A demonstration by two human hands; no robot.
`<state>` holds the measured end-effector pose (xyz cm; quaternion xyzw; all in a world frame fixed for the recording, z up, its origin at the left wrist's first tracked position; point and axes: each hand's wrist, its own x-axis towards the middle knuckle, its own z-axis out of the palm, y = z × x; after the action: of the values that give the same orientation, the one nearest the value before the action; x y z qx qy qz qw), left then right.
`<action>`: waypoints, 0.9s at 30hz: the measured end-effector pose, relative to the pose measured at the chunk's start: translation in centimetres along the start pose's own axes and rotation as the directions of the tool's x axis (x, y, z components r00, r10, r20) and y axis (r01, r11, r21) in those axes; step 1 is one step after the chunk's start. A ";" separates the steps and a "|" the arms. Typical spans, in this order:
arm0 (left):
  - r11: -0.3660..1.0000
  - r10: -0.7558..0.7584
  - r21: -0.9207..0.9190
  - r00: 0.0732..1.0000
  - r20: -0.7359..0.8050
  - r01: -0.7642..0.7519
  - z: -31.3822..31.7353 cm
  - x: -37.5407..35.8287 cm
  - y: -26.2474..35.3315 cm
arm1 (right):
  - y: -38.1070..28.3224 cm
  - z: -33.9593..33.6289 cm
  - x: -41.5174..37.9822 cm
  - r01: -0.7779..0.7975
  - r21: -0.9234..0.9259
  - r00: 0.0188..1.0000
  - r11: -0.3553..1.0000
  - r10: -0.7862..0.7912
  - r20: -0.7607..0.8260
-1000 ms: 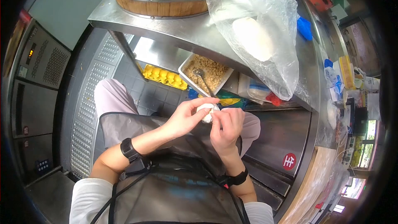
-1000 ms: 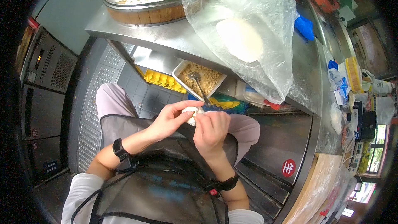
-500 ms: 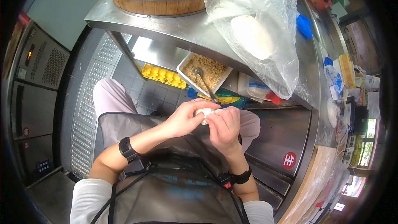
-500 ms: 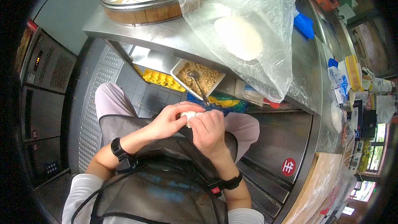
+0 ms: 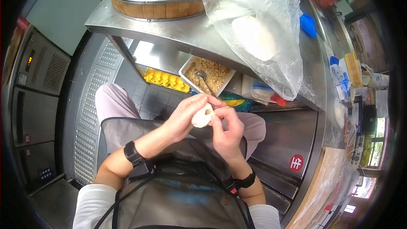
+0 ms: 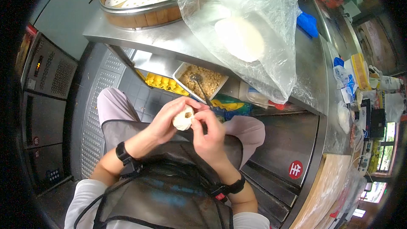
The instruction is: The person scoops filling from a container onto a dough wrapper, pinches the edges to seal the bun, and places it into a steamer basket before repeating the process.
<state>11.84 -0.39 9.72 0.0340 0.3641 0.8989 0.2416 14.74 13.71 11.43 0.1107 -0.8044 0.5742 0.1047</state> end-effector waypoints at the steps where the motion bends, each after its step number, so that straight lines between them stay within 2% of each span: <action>1: 0.998 0.017 -0.056 0.995 -0.093 -0.022 0.2 0.1 -0.3 | 0.1 0.4 0.3 0.094 -0.099 0.996 0.991 -0.094 0.013; 2: 0.998 0.020 -0.057 0.995 -0.098 -0.026 0.0 0.1 -0.5 | 0.2 0.7 0.6 0.186 -0.198 0.983 0.963 -0.182 0.037; 3: 0.997 0.029 -0.068 0.991 -0.129 -0.038 -0.1 0.0 -0.6 | -0.1 0.8 0.9 0.186 -0.196 0.982 0.963 -0.181 0.043; 5: 0.997 0.006 -0.072 0.985 -0.171 -0.019 0.0 -0.2 -0.3 | -0.9 0.8 1.6 0.259 -0.380 0.961 0.888 -0.276 0.011; 6: 0.997 0.008 -0.074 0.985 -0.175 -0.022 0.0 -0.2 -0.4 | -0.7 0.8 1.6 0.261 -0.378 0.961 0.888 -0.276 0.016; 8: 0.997 0.079 0.011 0.974 -0.210 -0.078 0.1 0.1 -0.8 | 0.1 0.4 1.6 0.404 -0.435 0.914 0.805 -0.379 0.147; 11: 0.999 0.029 -0.038 0.985 -0.169 -0.035 0.1 -0.1 -0.5 | 0.0 0.0 1.1 0.494 -0.478 0.867 0.726 -0.456 0.203; 15: 0.999 0.015 -0.030 0.993 -0.115 -0.019 -0.3 -0.2 -0.4 | -0.9 -0.7 1.6 0.560 -0.441 0.828 0.701 -0.487 0.277; 18: 0.999 -0.018 0.037 0.993 -0.118 0.023 -0.3 -0.3 -0.3 | -1.1 -1.0 2.2 0.499 -0.431 0.866 0.752 -0.416 0.278; 20: 0.995 -0.078 0.058 0.992 -0.101 0.084 -0.5 -0.2 -0.3 | -0.7 -1.5 2.2 0.615 -0.404 0.782 0.677 -0.455 0.427; 21: 0.995 -0.074 0.057 0.992 -0.102 0.080 -0.5 -0.2 -0.1 | -0.6 -1.6 2.2 0.618 -0.402 0.779 0.676 -0.457 0.429; 23: 0.983 -0.177 0.032 0.983 -0.058 0.179 -0.5 -0.4 0.3 | -0.6 -1.8 1.9 0.687 -0.381 0.721 0.619 -0.519 0.458; 24: 0.984 -0.176 0.031 0.983 -0.059 0.178 -0.5 -0.4 0.5 | -0.8 -1.9 2.1 0.688 -0.379 0.721 0.619 -0.519 0.459; 26: 0.944 -0.315 0.110 0.949 0.010 0.312 -0.8 -0.2 1.1 | -1.5 -1.9 2.9 0.690 -0.298 0.702 0.660 -0.511 0.496; 27: 0.944 -0.315 0.110 0.949 0.009 0.312 -0.8 0.0 1.7 | -1.5 -1.9 3.3 0.690 -0.296 0.702 0.660 -0.511 0.496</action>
<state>10.97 -2.02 10.26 0.0004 0.4091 0.8277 0.3842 12.13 14.85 14.42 0.4532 -0.8358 0.2646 0.1613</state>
